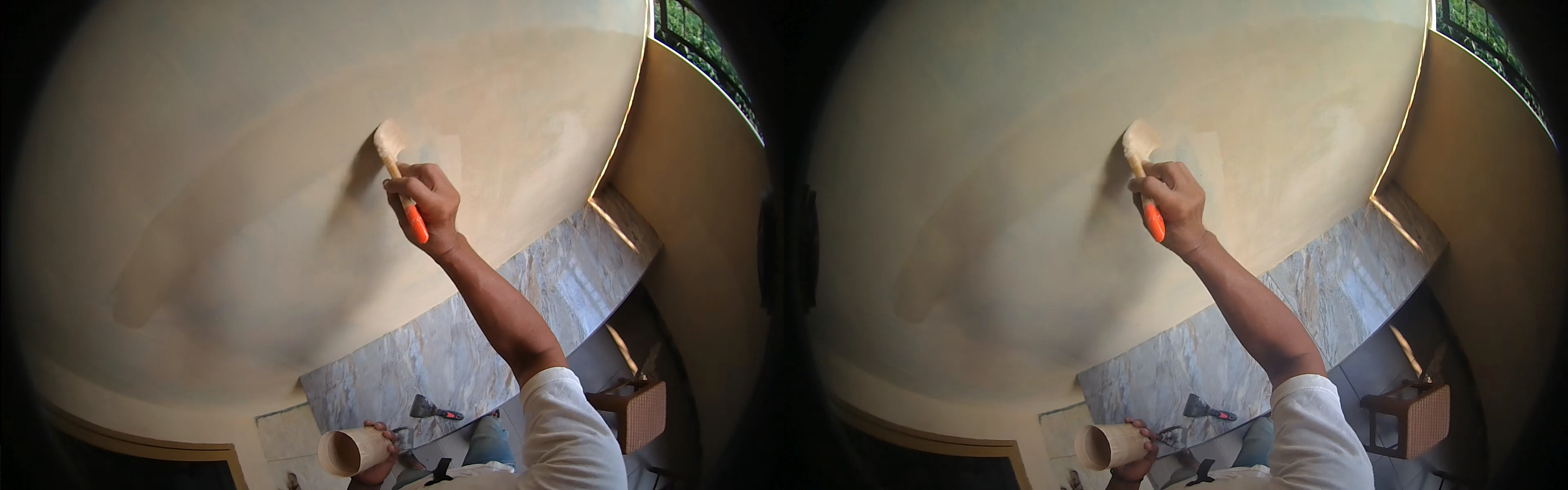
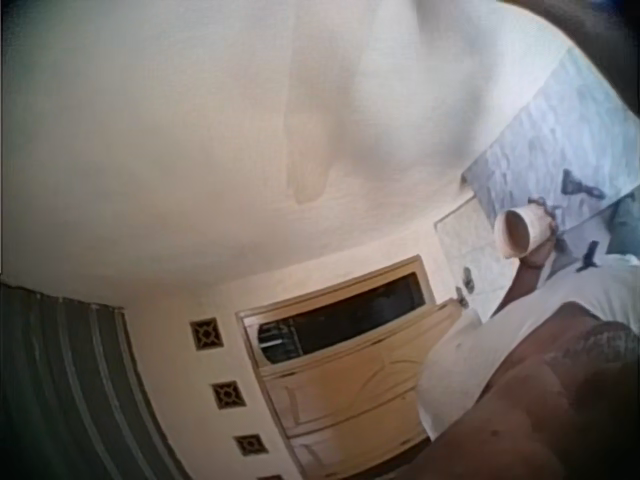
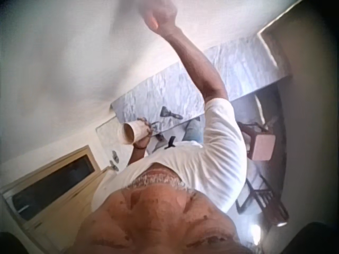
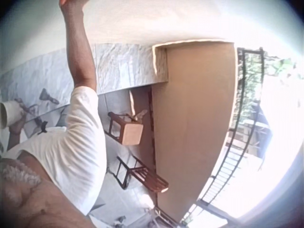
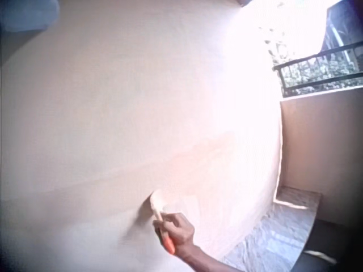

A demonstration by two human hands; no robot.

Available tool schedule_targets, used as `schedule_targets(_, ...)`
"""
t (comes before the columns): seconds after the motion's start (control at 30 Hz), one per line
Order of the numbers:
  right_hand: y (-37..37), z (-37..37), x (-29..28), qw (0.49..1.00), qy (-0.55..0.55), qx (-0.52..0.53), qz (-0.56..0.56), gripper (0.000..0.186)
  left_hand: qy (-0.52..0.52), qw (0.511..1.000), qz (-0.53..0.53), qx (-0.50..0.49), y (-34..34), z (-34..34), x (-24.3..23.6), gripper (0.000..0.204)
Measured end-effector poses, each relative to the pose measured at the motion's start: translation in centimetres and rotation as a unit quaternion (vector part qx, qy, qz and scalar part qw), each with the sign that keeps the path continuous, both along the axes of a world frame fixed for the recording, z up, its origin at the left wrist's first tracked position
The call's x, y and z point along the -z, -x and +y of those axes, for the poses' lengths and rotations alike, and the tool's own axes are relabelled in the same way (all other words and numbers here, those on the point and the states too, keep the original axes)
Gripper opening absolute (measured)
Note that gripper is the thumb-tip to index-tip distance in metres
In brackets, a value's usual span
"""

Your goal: The person paints a ceiling using a paintbrush and a small container of paint. They repeatedly dip the brush into the container and apply paint to the ceiling surface in long strokes.

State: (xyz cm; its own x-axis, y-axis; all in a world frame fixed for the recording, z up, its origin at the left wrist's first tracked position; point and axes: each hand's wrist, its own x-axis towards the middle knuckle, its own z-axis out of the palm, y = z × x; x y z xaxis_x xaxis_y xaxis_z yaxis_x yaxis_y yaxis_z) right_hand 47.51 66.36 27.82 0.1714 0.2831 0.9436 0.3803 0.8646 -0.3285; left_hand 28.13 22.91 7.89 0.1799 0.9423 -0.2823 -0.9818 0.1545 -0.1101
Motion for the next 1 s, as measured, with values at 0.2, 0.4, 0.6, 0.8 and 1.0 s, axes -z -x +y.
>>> schedule_targets(0.2, -1.9, -0.2, -0.7, 0.975, 0.085, -0.192, 0.074, 0.016, -0.022, 1.0, 0.015, 0.0, 1.9, 0.0, -1.4, 0.048)
schedule_targets(0.4, -14.6, 6.7, -2.9, 0.96, 0.043, 0.163, 0.223, 0.007, -0.035, 0.999, 0.006, -0.019, 5.0, -3.1, 0.2, 0.049)
schedule_targets(0.6, -0.2, 2.3, -3.8, 0.98, 0.052, 0.166, 0.099, 0.011, -0.015, 0.999, -0.019, -0.04, 7.4, -5.6, 1.8, 0.051)
schedule_targets(0.8, 14.5, -8.8, 0.1, 0.977, -0.003, -0.202, -0.071, 0.022, -0.03, 1.0, -0.005, 0.0, 7.4, -3.5, -0.2, 0.049)
schedule_targets(1.0, 6.6, -2.2, 0.5, 0.938, 0.173, -0.246, 0.17, 0.012, -0.07, 0.997, -0.012, 0.006, 9.1, -4.4, -0.9, 0.051)
